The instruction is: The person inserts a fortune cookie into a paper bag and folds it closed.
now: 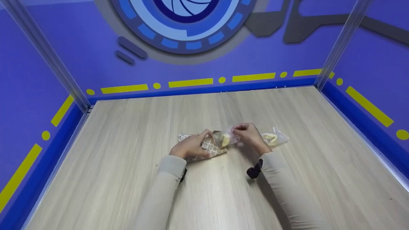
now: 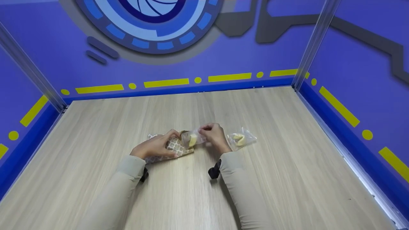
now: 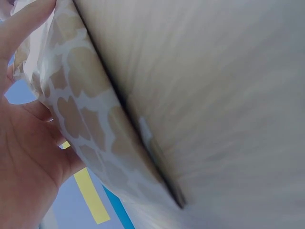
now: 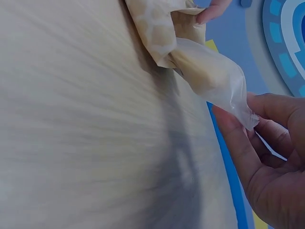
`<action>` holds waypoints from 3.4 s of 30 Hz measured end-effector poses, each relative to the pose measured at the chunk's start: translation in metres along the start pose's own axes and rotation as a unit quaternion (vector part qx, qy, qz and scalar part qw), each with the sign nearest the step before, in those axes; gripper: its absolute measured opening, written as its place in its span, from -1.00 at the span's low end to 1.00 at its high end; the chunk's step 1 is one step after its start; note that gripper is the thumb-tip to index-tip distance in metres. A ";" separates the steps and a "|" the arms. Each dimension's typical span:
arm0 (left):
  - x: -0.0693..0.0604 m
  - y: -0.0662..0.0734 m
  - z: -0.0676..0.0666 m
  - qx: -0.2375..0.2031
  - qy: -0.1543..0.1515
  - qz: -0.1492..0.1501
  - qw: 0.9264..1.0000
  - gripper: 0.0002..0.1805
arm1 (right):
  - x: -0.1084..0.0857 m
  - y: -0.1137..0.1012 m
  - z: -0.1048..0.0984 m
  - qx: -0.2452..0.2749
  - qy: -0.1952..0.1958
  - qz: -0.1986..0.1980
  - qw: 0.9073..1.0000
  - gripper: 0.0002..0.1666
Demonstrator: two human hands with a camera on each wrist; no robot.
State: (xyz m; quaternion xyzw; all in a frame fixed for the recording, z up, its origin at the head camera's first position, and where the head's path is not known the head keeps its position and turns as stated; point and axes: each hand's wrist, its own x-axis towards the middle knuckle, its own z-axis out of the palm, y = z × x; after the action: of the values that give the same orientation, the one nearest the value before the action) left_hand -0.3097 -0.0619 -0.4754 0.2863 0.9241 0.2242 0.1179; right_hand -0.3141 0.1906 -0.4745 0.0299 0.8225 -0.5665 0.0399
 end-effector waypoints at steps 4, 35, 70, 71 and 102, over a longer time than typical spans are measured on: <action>0.000 0.000 0.000 -0.005 -0.003 -0.003 1.000 -0.26 | 0.000 0.000 0.004 -0.011 0.000 -0.001 1.000 -0.73; -0.002 0.002 -0.001 -0.007 -0.006 -0.013 1.000 -0.28 | -0.002 -0.006 0.019 -0.006 -0.071 0.005 0.997 -0.73; 0.000 0.003 -0.003 -0.018 -0.009 -0.010 1.000 -0.22 | -0.004 -0.006 0.033 0.027 -0.102 0.020 0.994 -0.71; 0.000 0.003 -0.003 -0.019 -0.009 -0.009 1.000 -0.23 | -0.004 -0.006 0.033 0.027 -0.103 0.021 0.994 -0.72; 0.000 0.003 -0.003 -0.022 -0.007 -0.012 1.000 -0.26 | -0.004 -0.004 0.051 -0.057 -0.088 -0.040 0.994 -0.77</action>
State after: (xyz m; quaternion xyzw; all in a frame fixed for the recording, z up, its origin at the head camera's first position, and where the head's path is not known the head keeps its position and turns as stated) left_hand -0.3094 -0.0611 -0.4712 0.2744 0.9214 0.2407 0.1333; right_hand -0.3086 0.1414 -0.4888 -0.0558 0.8475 -0.5199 0.0910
